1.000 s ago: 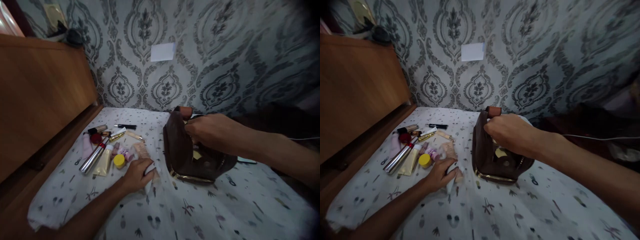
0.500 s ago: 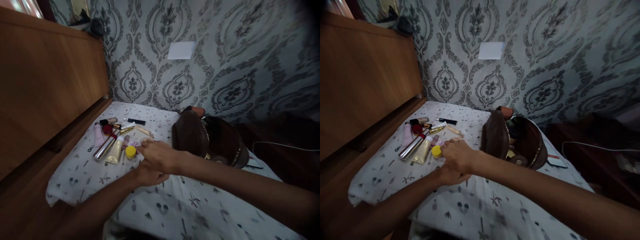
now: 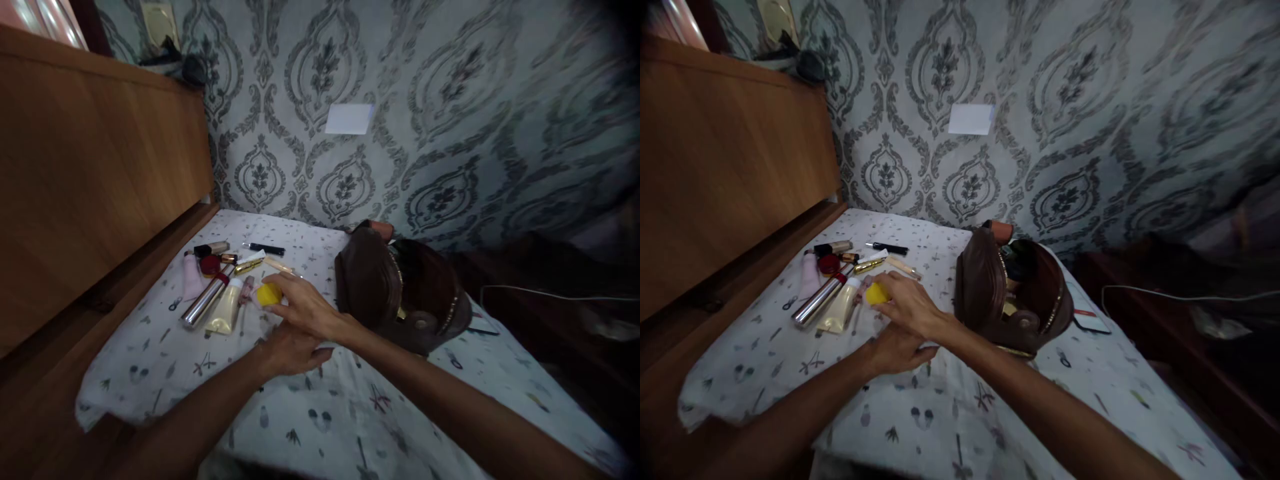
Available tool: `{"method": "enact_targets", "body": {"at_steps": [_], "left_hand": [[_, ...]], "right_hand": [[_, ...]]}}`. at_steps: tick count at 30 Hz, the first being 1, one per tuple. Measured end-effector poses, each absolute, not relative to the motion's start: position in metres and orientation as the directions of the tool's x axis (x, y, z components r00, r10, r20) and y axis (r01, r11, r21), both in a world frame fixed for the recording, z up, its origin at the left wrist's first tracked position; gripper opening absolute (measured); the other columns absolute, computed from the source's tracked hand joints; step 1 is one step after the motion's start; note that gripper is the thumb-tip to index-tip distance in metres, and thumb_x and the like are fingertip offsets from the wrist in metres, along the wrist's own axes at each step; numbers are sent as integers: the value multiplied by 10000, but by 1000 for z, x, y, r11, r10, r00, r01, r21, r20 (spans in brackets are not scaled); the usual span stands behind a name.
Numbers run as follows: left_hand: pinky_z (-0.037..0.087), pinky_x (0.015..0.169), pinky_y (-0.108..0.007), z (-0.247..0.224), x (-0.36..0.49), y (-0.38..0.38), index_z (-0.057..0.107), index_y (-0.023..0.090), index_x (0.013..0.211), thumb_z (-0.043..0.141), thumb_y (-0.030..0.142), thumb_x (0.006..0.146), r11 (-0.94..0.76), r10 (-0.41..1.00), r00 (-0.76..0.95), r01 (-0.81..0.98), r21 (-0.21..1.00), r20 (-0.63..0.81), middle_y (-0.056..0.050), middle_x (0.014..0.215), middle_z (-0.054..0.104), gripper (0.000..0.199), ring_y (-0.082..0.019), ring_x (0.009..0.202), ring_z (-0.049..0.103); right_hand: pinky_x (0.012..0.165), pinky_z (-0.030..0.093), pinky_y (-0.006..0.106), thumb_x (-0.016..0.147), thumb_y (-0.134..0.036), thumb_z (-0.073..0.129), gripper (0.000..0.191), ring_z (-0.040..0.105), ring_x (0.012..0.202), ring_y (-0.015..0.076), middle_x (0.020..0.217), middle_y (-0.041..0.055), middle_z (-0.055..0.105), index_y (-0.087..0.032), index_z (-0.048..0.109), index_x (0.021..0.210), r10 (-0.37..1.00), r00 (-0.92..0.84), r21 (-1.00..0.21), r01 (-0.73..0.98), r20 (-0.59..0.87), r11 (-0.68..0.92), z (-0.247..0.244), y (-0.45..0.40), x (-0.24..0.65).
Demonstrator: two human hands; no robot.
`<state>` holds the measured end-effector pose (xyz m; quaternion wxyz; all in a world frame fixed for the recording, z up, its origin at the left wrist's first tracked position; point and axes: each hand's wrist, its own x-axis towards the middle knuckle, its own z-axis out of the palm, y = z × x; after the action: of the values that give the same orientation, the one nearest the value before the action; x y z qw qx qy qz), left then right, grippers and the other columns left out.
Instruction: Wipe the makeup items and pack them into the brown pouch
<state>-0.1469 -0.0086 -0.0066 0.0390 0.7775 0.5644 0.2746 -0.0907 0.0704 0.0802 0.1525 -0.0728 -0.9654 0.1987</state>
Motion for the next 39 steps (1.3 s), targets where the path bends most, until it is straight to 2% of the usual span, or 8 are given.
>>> {"method": "enact_targets", "body": {"at_steps": [5,8,11,14,17,21,29,39], "left_hand": [[519,842,-356,6,-152,-1,694,162,1039,565,220,838,-310,866,-115,641,702,487,-87,988,743,245,-243,912,681],[506,734,-282,12,-158,4,672,155,894,544,366,906,-229,810,-470,298,927,351,-36,807,702,247,-188,774,653],[505,683,-262,18,-163,4,655,138,957,504,516,924,-205,689,-699,66,977,192,-34,811,688,408,-180,758,645],[517,867,-321,23,-163,0,660,147,1127,498,498,932,-257,713,-627,182,949,313,-79,1012,715,433,-221,967,661],[409,1077,-392,23,-157,-4,667,196,1209,539,389,923,-364,815,-216,531,765,538,-102,1226,662,368,-250,1201,574],[405,1087,-404,19,-149,-4,654,196,1213,467,377,955,-321,855,-149,601,732,497,-111,1244,643,367,-244,1208,569],[555,841,-393,20,-144,-3,685,138,982,487,715,784,207,820,-569,204,957,-56,-116,935,727,641,-312,963,671],[483,1040,-458,-2,-166,1,702,171,991,474,708,789,326,818,-558,246,913,-142,-146,1130,718,617,-328,1147,634]], "right_hand": [[757,533,303,819,-342,705,434,641,906,188,1125,69,663,-224,582,1218,630,-633,-841,-64,450,537,68,82,-37],[747,544,291,755,-388,769,480,657,885,182,1046,53,680,-228,583,1167,792,-489,-930,-185,367,317,53,79,-16],[780,544,298,717,-397,793,486,661,889,180,1021,46,689,-223,602,1128,855,-429,-951,-232,291,207,37,75,-10],[780,542,307,686,-387,798,460,660,847,179,957,35,692,-207,631,1076,874,-437,-969,-211,213,131,23,73,-14],[758,533,292,648,-323,789,401,643,801,168,897,14,684,-199,651,1004,853,-485,-970,-221,196,98,13,71,-20],[674,505,246,674,-323,764,374,597,727,136,826,-14,647,-204,638,1005,830,-521,-970,-226,199,90,1,66,-20],[847,533,277,741,-318,818,476,620,1014,174,1106,39,625,-255,626,1172,687,-467,-827,-230,556,513,-5,59,0],[960,524,305,944,-235,576,338,603,1116,182,1204,102,615,-225,555,1281,432,-529,-485,43,731,874,-2,55,14]]}}
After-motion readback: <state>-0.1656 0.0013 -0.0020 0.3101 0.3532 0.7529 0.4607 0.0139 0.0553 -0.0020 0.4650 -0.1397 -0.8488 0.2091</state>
